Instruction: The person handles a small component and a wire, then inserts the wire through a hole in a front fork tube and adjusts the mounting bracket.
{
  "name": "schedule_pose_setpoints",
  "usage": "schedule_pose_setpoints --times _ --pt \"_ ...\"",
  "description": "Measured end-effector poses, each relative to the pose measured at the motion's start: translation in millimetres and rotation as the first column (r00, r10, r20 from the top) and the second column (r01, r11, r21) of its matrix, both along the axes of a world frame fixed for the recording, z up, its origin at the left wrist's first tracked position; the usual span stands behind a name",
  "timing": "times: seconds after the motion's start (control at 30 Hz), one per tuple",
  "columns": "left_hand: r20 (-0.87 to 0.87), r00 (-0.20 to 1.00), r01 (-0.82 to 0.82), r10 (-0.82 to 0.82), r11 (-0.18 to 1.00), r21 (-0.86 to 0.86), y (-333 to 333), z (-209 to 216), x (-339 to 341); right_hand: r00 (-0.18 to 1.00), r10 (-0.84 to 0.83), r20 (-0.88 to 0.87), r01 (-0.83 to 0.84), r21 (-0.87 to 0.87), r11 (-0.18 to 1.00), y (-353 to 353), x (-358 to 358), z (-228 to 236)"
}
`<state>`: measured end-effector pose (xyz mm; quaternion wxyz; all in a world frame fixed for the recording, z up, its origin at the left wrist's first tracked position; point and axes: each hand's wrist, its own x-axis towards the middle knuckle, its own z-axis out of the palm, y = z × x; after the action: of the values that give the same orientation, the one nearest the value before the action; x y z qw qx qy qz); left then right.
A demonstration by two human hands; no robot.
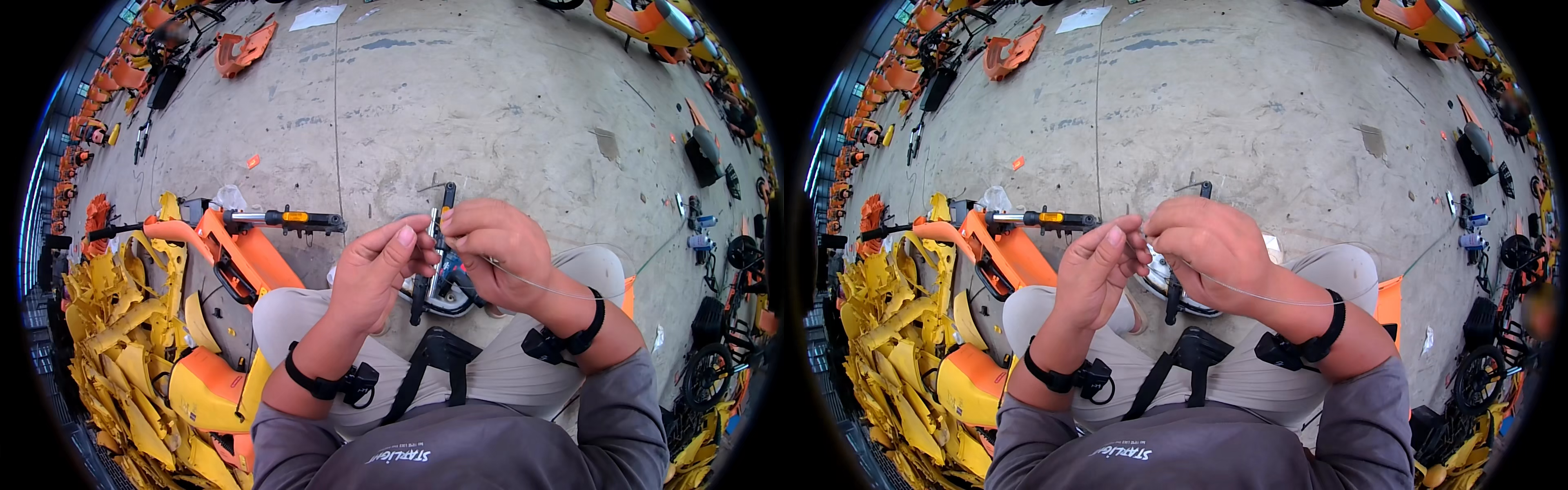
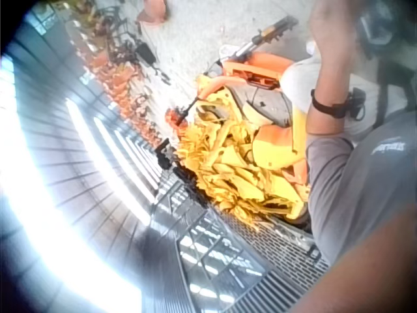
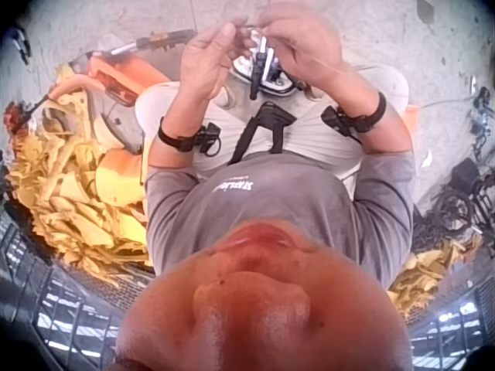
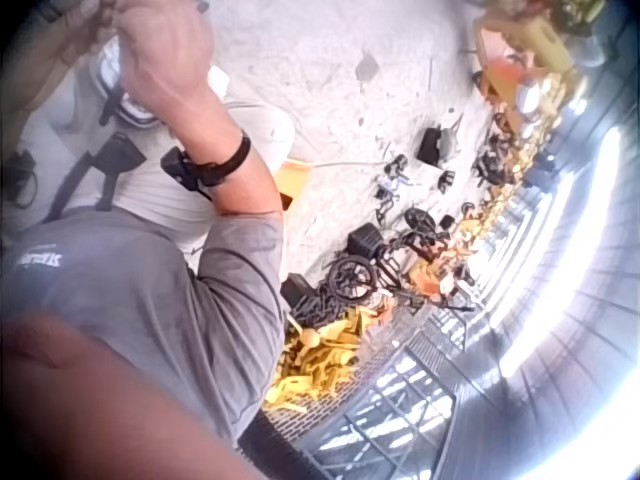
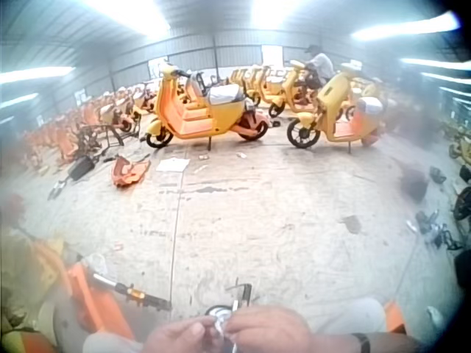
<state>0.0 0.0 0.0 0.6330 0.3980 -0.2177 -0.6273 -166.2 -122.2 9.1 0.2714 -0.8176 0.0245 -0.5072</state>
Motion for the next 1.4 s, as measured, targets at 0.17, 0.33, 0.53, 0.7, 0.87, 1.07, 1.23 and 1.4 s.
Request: schedule_pose_setpoints --times 0.17,0.33,0.53,0.7,0.87,1.07,1.23,1.4 --pt "0.019 1.000 0.003 -0.003 1.000 0.008 -0.6 2.4 0.6 0.999 -0.020 0.031 0.024 -0.110 0.994 -3.3 0.1 -3.8" --pt "0.016 1.000 -0.010 0.010 1.000 -0.012 1.1 0.7 -0.4 0.996 -0.082 0.039 0.089 -0.235 0.968 -1.1 -0.5 0.9" --pt "0.017 1.000 -0.015 0.015 1.000 -0.013 1.9 3.6 -1.4 0.982 -0.188 -0.007 0.170 -0.401 0.900 5.3 -4.8 11.6" --pt "0.022 0.999 -0.031 0.031 1.000 -0.003 3.4 4.1 -2.2 0.964 -0.265 -0.012 0.220 -0.524 0.823 11.3 -1.8 12.5" --pt "0.035 0.997 -0.068 0.067 0.998 0.017 4.1 3.5 -2.3 0.957 -0.290 -0.032 0.219 -0.577 0.787 14.5 1.7 12.0" --pt "0.034 0.997 -0.072 0.071 0.997 0.026 2.2 2.1 -3.3 0.948 -0.315 -0.038 0.229 -0.608 0.760 14.2 -0.6 15.4" --pt "0.042 0.997 -0.066 0.066 0.998 0.015 3.2 0.4 -2.3 0.949 -0.312 -0.045 0.223 -0.605 0.764 15.0 -0.3 14.3" --pt "-0.003 0.997 -0.077 0.077 0.997 -0.004 3.0 1.8 -3.4 0.954 -0.299 -0.040 0.214 -0.607 0.766 15.7 -1.8 15.0"
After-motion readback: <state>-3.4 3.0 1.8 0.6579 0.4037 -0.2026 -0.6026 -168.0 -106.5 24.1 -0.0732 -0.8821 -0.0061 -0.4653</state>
